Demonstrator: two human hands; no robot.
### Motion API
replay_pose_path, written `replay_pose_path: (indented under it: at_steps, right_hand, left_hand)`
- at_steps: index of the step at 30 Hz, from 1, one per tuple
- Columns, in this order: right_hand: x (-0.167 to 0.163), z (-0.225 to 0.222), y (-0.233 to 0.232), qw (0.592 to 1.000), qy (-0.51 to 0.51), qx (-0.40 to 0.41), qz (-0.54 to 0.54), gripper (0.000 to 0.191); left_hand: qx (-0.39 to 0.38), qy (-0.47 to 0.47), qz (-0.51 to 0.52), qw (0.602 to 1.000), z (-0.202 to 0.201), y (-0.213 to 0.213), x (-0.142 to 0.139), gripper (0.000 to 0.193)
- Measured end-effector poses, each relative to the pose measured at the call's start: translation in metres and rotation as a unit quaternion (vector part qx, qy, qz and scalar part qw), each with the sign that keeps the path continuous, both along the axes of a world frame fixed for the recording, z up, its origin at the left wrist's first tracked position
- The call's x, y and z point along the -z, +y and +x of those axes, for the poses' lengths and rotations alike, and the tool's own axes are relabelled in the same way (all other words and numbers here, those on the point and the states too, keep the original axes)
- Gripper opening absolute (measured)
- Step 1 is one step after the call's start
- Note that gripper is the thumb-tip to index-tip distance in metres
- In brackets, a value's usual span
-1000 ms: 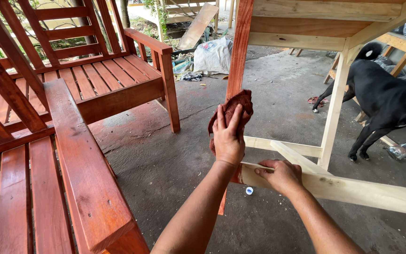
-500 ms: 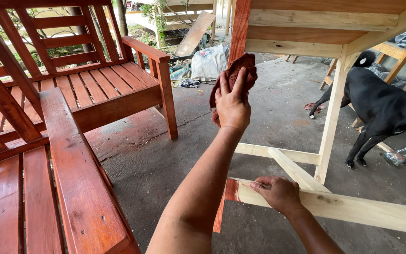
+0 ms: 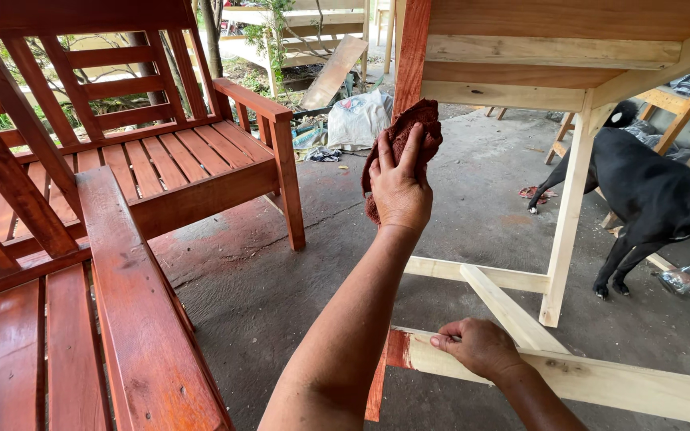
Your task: The person wipes reddish wood stain onto the unfinished legs and frame of a wooden table using a cloth, working around the table and reaching under it to coat the bare wood. They then dip the cloth into a bucket of stain and continue applying it to the table surfaces.
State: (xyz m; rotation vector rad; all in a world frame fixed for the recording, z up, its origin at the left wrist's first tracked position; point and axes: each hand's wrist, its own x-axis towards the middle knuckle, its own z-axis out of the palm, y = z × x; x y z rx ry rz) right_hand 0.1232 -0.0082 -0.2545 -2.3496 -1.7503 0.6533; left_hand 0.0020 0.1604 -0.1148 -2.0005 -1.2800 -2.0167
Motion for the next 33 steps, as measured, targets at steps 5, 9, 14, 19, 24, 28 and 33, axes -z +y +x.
replay_pose_path:
  at_steps: [5, 9, 14, 19, 24, 28, 33]
  right_hand:
    - [0.001, -0.007, -0.012, 0.999, -0.027, -0.023, 0.002, 0.044]
    - [0.007, -0.012, -0.018, 0.998, -0.033, -0.037, -0.034, 0.042]
    - [0.018, -0.019, -0.027, 0.994, -0.046, -0.065, -0.079, 0.039]
    - [0.023, -0.028, -0.037, 0.993, -0.034, -0.043, -0.108, 0.039]
    - [0.021, -0.038, -0.045, 0.982, -0.050, -0.069, -0.166, 0.042]
    - [0.015, -0.043, -0.048, 0.981, -0.048, -0.073, -0.173, 0.043]
    - [0.013, -0.042, -0.041, 0.976, -0.029, -0.060, -0.209, 0.043]
  left_hand:
    - [0.001, -0.008, 0.020, 1.000, 0.000, 0.002, -0.015, 0.065]
    - [-0.003, -0.014, 0.041, 0.999, 0.001, 0.004, -0.033, 0.068]
    - [-0.002, -0.022, 0.060, 0.998, 0.000, -0.001, -0.054, 0.068]
    - [-0.003, -0.031, 0.076, 0.997, -0.001, -0.003, -0.083, 0.067]
    - [0.016, -0.036, 0.090, 0.995, -0.002, 0.001, -0.110, 0.066]
    - [0.044, -0.039, 0.093, 0.994, -0.009, 0.005, -0.116, 0.068]
    - [0.054, -0.054, 0.122, 0.990, -0.012, 0.009, -0.120, 0.073]
